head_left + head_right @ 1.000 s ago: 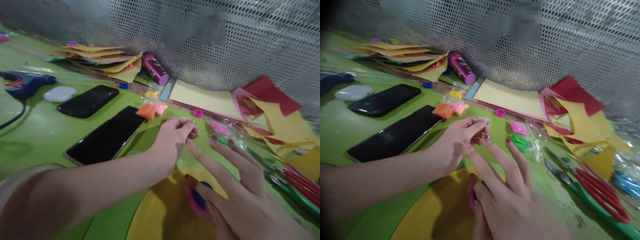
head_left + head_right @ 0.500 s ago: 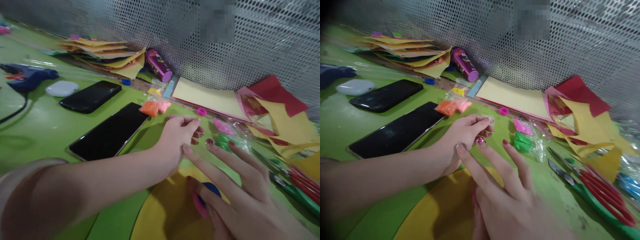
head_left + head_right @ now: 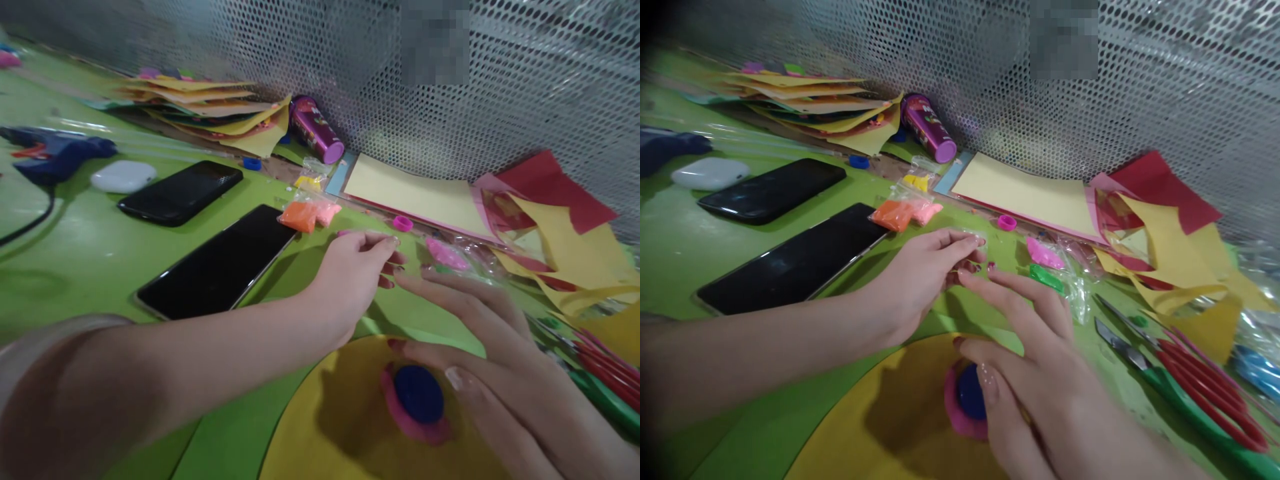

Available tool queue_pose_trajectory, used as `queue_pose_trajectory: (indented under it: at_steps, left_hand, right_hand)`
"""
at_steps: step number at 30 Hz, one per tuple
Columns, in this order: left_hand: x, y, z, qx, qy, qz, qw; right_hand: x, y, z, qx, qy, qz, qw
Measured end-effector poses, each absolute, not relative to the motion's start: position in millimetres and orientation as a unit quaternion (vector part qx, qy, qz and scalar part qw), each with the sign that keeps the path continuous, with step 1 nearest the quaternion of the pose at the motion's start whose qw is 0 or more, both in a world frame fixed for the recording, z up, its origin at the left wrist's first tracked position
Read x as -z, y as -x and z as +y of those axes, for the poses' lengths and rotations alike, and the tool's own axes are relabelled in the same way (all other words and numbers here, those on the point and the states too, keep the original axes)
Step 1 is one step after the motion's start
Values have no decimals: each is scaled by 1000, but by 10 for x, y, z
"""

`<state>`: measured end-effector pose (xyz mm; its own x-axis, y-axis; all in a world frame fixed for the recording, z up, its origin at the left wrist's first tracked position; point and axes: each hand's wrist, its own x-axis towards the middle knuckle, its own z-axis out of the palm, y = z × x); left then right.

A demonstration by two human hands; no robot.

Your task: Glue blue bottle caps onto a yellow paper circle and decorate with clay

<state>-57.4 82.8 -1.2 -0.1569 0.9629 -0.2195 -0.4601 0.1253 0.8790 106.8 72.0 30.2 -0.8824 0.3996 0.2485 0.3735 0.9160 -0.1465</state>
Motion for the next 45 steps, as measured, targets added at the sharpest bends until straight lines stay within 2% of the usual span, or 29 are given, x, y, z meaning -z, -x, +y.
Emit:
queue_pose_trajectory:
  at_steps: [5, 9, 45]
  left_hand:
    - [8, 571, 829, -600, -261, 471, 591]
    - [-4, 572, 836, -598, -264, 474, 590]
    - [33, 569, 855, -590, -281, 474, 589]
  right_hand:
    - [-293, -1094, 833, -198, 293, -924, 146]
    - [-245, -1052, 846, -275, 302, -904, 127]
    - [-111, -1058, 846, -357, 236, -894, 131]
